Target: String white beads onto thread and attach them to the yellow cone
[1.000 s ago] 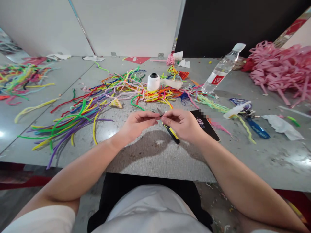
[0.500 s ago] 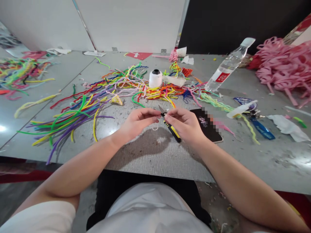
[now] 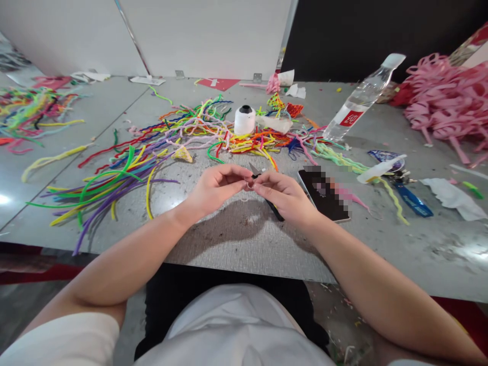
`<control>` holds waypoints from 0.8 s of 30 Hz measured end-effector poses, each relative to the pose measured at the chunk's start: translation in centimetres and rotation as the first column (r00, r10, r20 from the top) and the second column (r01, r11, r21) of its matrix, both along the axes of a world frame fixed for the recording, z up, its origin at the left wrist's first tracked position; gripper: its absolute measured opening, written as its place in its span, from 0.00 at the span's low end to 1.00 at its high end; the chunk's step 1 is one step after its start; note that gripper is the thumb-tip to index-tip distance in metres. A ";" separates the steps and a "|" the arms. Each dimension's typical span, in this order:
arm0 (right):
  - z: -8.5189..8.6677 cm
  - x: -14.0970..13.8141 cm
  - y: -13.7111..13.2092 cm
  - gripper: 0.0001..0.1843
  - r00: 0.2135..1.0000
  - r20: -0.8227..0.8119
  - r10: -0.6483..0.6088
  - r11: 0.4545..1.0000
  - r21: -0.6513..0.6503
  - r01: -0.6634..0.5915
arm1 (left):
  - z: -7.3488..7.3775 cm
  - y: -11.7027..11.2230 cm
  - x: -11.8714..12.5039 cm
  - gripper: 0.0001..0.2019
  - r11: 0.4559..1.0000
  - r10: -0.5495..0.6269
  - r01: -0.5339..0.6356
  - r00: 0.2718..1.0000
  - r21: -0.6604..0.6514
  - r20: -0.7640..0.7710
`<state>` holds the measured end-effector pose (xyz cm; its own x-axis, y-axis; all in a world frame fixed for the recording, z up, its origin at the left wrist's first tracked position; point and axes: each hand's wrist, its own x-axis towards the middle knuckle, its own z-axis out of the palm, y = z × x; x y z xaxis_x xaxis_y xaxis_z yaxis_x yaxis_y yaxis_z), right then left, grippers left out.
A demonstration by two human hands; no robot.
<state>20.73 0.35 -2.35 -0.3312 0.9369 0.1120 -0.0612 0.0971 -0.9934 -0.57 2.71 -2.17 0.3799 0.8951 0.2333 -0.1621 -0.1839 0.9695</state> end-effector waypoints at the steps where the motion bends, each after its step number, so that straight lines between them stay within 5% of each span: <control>1: 0.0 0.0 0.0 0.13 1.000 0.015 0.007 1.000 0.009 -0.007 | 0.1 0.0 0.0 0.10 1.000 0.004 -0.004 1.000 0.004 -0.009; 8: 0.0 -0.2 -0.4 0.12 0.998 0.055 -0.027 0.998 0.065 0.024 | 0.7 -0.5 0.2 0.10 0.998 0.048 -0.049 0.999 -0.036 -0.019; 14: -0.7 -1.3 -0.8 0.23 0.979 0.008 -0.203 0.968 0.150 0.200 | 0.4 -1.2 0.7 0.11 0.994 0.053 -0.046 0.997 -0.098 0.064; 24: -1.1 -2.6 -1.4 0.27 0.958 0.024 -0.285 0.955 0.089 0.282 | 0.4 -1.9 1.1 0.08 0.994 0.043 -0.031 0.993 -0.107 0.113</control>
